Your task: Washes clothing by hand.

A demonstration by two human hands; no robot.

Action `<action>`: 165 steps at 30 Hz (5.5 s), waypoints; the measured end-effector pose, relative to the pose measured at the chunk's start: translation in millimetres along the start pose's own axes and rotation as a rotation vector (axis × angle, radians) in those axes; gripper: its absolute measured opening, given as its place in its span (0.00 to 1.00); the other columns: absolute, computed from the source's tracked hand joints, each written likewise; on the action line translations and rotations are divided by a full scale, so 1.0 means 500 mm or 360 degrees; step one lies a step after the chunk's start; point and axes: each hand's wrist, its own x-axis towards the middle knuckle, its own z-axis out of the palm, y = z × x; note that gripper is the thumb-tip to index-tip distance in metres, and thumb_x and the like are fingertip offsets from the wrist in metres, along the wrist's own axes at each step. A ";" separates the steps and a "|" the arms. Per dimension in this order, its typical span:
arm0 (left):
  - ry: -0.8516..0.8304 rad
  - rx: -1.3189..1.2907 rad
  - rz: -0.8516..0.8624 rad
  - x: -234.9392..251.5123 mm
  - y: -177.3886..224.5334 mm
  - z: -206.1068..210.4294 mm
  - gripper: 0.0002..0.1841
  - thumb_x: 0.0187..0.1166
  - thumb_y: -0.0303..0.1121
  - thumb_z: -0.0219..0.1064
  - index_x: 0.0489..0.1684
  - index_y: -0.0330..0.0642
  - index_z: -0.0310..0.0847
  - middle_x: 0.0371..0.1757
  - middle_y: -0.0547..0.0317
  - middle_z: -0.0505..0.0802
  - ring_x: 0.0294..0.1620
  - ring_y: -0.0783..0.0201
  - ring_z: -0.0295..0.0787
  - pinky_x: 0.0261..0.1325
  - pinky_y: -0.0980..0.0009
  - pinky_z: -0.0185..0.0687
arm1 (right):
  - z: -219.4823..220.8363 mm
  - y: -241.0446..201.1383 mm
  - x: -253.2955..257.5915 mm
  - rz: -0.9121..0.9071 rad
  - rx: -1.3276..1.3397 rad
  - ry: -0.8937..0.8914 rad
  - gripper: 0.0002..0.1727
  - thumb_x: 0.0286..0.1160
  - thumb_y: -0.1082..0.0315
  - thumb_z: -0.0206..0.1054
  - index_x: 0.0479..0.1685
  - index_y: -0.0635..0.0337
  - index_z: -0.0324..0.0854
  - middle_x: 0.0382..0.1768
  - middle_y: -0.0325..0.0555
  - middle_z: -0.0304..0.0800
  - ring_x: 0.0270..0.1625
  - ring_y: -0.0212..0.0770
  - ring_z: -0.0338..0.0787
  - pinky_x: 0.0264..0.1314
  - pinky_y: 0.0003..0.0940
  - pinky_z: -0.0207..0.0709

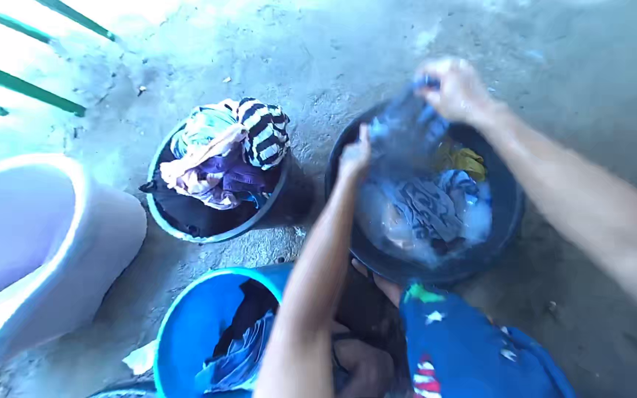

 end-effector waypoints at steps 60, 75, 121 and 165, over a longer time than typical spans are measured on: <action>-0.0438 -0.1182 0.0187 -0.235 -0.162 0.150 0.36 0.90 0.57 0.52 0.84 0.34 0.65 0.79 0.38 0.79 0.75 0.48 0.82 0.74 0.51 0.81 | -0.068 -0.223 -0.247 0.0629 0.1029 0.0089 0.26 0.78 0.45 0.69 0.34 0.64 0.87 0.33 0.54 0.88 0.38 0.51 0.88 0.45 0.58 0.81; 0.0120 0.0412 0.0127 -0.212 -0.194 0.119 0.22 0.80 0.43 0.64 0.62 0.36 0.85 0.63 0.37 0.90 0.69 0.41 0.86 0.70 0.38 0.78 | -0.089 -0.114 -0.284 0.0996 0.2464 0.0794 0.16 0.86 0.54 0.55 0.61 0.54 0.73 0.49 0.43 0.84 0.51 0.38 0.87 0.54 0.42 0.84; -0.0161 -0.0023 0.1470 -0.203 0.030 0.075 0.60 0.47 0.48 0.92 0.84 0.29 0.62 0.80 0.36 0.78 0.80 0.49 0.76 0.83 0.55 0.74 | -0.186 -0.091 -0.287 -0.0156 0.2495 0.0516 0.24 0.66 0.37 0.75 0.51 0.43 0.85 0.41 0.34 0.94 0.43 0.30 0.93 0.46 0.34 0.91; -0.0952 -0.1688 0.0852 -0.159 -0.007 0.178 0.22 0.67 0.29 0.76 0.59 0.36 0.77 0.40 0.59 0.93 0.40 0.68 0.91 0.51 0.68 0.90 | 0.066 -0.062 -0.055 -0.0438 0.2326 -0.1064 0.31 0.57 0.39 0.81 0.57 0.44 0.82 0.38 0.39 0.92 0.38 0.38 0.92 0.44 0.36 0.88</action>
